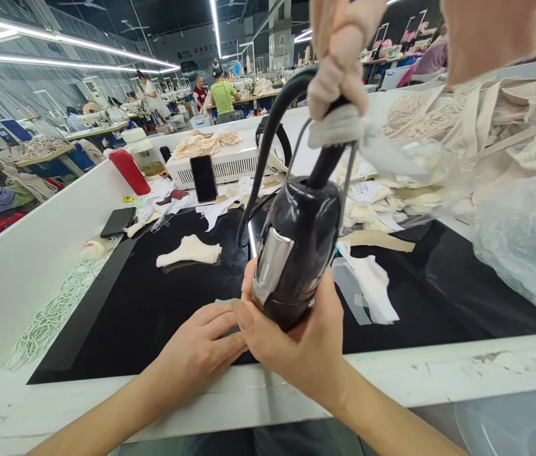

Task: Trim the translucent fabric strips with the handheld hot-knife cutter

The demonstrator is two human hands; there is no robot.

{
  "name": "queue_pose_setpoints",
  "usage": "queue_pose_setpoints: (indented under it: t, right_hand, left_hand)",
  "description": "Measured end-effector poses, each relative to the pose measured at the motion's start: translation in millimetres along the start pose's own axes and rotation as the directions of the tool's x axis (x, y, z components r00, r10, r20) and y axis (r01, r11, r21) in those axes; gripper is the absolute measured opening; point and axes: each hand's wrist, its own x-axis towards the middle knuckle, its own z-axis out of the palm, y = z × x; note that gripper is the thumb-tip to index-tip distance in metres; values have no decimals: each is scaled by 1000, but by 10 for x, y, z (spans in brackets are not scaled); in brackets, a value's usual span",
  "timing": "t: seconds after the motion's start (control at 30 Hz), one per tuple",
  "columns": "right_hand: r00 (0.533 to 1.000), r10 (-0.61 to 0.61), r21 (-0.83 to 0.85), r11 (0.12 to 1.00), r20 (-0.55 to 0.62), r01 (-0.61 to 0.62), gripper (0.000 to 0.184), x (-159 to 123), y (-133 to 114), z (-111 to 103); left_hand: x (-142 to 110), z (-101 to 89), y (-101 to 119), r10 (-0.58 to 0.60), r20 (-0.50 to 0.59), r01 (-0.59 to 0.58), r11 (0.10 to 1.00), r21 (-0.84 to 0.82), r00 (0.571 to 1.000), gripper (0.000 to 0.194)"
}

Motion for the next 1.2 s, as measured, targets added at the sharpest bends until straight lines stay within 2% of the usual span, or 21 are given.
queue_pose_setpoints:
  t: [0.37,0.57,0.77,1.0,1.2]
  right_hand:
    - [1000,-17,16,1000,-11,17,34,15,4,28]
    - [999,3,-42,999,45,-1,35,35,-45,-13]
    - [1000,-5,-45,999,-9,4,29,-8,3,-21]
    - [998,36,-61,998,43,-34,27,4,-34,-63]
    - [999,35,-70,997,14,-34,30,-13,7,-58]
  left_hand:
    - [-38,-77,50,6,41,-5,1000,-12,999,22]
    - [-16,-65,75,7,34,-8,1000,24,999,19]
    - [-51,-55,55,16,55,-19,999,50,998,23]
    - [-48,-65,52,15,49,-18,999,50,999,23]
    - [-32,-76,75,28,35,-29,999,45,999,21]
